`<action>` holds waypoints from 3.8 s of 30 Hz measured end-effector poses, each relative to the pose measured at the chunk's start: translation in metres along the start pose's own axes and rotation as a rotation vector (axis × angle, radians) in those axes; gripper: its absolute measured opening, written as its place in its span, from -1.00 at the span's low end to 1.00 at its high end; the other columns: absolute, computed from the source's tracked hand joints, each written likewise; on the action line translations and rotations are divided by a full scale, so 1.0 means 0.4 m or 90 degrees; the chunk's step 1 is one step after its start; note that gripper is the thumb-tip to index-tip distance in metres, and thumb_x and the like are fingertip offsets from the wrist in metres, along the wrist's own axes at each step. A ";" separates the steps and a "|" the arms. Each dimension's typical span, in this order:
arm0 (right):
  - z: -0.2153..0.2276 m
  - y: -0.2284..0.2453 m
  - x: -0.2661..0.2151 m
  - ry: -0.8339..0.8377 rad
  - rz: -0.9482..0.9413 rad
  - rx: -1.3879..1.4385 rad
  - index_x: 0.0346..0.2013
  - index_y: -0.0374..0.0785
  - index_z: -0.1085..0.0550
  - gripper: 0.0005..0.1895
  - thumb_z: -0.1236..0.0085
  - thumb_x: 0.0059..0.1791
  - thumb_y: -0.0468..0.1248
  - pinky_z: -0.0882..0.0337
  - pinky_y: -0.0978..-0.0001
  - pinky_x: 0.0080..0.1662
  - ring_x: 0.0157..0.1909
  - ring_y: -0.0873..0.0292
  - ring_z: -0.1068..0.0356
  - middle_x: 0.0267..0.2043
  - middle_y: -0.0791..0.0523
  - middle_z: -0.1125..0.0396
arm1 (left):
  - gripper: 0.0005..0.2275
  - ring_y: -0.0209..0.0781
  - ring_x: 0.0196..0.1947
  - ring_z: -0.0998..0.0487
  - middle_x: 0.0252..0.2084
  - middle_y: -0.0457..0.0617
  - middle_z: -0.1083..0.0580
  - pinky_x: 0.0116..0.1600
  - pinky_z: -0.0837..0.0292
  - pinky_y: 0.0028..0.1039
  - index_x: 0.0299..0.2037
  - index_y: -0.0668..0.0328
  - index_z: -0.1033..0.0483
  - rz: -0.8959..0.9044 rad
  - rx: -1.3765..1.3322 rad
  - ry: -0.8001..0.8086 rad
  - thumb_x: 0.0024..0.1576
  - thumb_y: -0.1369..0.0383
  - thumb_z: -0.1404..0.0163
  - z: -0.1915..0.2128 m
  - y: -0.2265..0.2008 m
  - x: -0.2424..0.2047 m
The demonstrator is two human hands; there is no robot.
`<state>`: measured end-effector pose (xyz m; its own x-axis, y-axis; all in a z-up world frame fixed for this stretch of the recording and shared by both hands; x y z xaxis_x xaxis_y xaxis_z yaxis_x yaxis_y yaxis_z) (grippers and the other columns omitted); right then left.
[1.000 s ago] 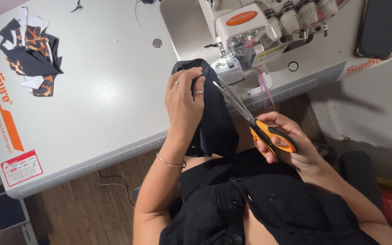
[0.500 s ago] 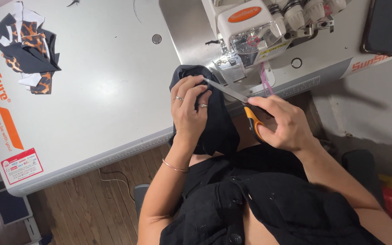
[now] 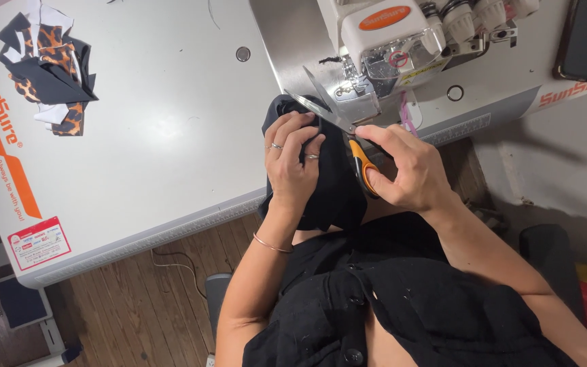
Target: Using an industrial overlock machine to sew the edges of black fabric pieces and trimming excess thread with scissors.
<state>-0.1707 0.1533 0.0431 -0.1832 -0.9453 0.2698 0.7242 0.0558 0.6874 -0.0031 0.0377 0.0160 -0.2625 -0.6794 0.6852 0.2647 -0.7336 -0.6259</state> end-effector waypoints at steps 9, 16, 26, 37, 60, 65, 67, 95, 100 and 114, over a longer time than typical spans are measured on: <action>0.002 0.006 0.012 0.014 0.007 -0.003 0.18 -0.07 -0.51 -0.39 -0.20 -0.19 -0.14 -0.45 0.21 -0.11 -0.17 0.01 -0.45 -0.24 0.09 -0.38 | -0.92 -0.06 0.09 -0.53 -0.13 -0.10 -0.57 0.18 -0.49 -0.30 -0.25 0.13 -0.58 0.008 0.002 0.000 0.15 0.36 -0.18 -0.004 0.004 -0.008; -0.020 0.012 0.009 -0.015 0.013 0.011 0.21 -0.06 -0.50 -0.41 -0.21 -0.14 -0.19 -0.43 0.24 -0.06 -0.13 0.06 -0.43 -0.21 0.13 -0.35 | -0.91 -0.08 0.10 -0.52 -0.11 -0.13 -0.57 0.19 -0.49 -0.31 -0.23 0.11 -0.58 0.011 0.001 0.006 0.15 0.34 -0.18 -0.003 0.004 -0.007; -0.015 0.015 -0.009 -0.030 0.005 0.030 0.25 -0.06 -0.47 -0.45 -0.17 -0.06 -0.27 -0.42 0.23 -0.05 -0.14 0.03 -0.42 -0.20 0.13 -0.35 | -0.91 -0.11 0.11 -0.52 -0.12 -0.15 -0.57 0.21 -0.48 -0.33 -0.22 0.09 -0.58 0.010 0.008 0.013 0.14 0.33 -0.19 -0.003 0.009 -0.009; 0.002 -0.007 -0.011 -0.006 0.020 0.028 0.26 -0.07 -0.48 -0.49 -0.12 -0.01 -0.31 -0.42 0.28 -0.17 -0.24 0.05 -0.40 -0.22 0.11 -0.37 | -0.92 -0.11 0.11 -0.51 -0.13 -0.15 -0.57 0.22 -0.47 -0.34 -0.22 0.09 -0.59 0.012 0.013 0.015 0.15 0.35 -0.19 -0.003 0.006 -0.008; -0.011 0.004 -0.006 -0.001 0.030 0.005 0.27 -0.11 -0.45 -0.41 -0.17 -0.09 -0.39 -0.42 0.13 -0.03 -0.12 -0.05 -0.44 -0.18 0.06 -0.36 | -0.94 -0.12 0.08 -0.53 -0.16 -0.17 -0.57 0.18 -0.50 -0.35 -0.24 0.07 -0.59 -0.021 0.020 0.000 0.16 0.35 -0.17 -0.003 0.003 -0.007; 0.007 0.016 -0.017 -0.074 0.075 0.065 0.21 -0.15 -0.50 -0.42 -0.05 -0.10 -0.55 -0.48 0.19 -0.04 -0.11 -0.05 -0.49 -0.16 0.06 -0.44 | -0.95 -0.13 0.09 -0.53 -0.14 -0.19 -0.58 0.19 -0.50 -0.35 -0.24 0.08 -0.58 -0.017 0.015 0.005 0.17 0.36 -0.16 0.004 -0.001 -0.005; 0.031 -0.026 -0.079 -0.139 0.098 0.067 0.13 -0.23 -0.53 -0.53 -0.18 -0.08 -0.50 -0.48 0.21 -0.08 -0.15 -0.05 -0.49 -0.15 0.01 -0.45 | -0.94 -0.14 0.08 -0.53 -0.14 -0.20 -0.57 0.19 -0.49 -0.36 -0.24 0.07 -0.57 -0.024 0.015 0.001 0.18 0.33 -0.15 -0.002 0.007 -0.004; 0.243 -0.422 -0.074 -0.088 -0.248 -0.461 0.08 -0.07 -0.71 -0.75 -0.24 0.13 -0.24 -0.44 0.01 -0.15 -0.25 -0.13 -0.44 -0.12 -0.07 -0.46 | -0.93 0.06 -0.21 -0.48 -0.26 -0.22 -0.47 -0.23 -0.49 -0.30 -0.18 -0.10 -0.55 -0.030 0.223 0.190 0.24 0.41 -0.11 0.017 -0.011 0.086; 0.044 0.012 0.029 -0.168 0.293 -0.142 -0.04 -0.41 -0.59 -0.77 0.03 0.12 -0.45 -0.40 0.07 0.16 0.08 -0.12 -0.45 0.04 -0.10 -0.47 | -0.96 -0.03 -0.23 -0.48 -0.34 -0.16 -0.44 -0.27 -0.49 -0.34 -0.25 -0.03 -0.56 -0.028 0.244 0.244 0.21 0.29 -0.09 0.023 -0.025 0.139; -0.112 0.021 0.086 -0.166 0.287 -0.220 0.00 -0.09 -0.53 -0.75 -0.15 0.05 -0.16 -0.10 0.15 0.33 0.26 0.10 -0.37 0.27 0.14 -0.41 | -0.86 0.13 -0.40 -0.55 -0.42 -0.05 -0.35 -0.32 -0.52 -0.12 -0.25 0.03 -0.42 0.014 0.150 0.333 0.31 0.24 0.07 0.006 0.074 0.187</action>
<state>-0.1411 0.1067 0.0281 0.0650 -0.7410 0.6683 0.9333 0.2821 0.2221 -0.0128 -0.0347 0.0497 -0.6626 -0.6564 0.3607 0.4590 -0.7364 -0.4970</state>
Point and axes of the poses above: each hand's wrist, its own x-axis towards the middle knuckle, its own z-axis out of the back of the hand, y = z × x, the point moved 2 cm from there along x, towards the middle knuckle
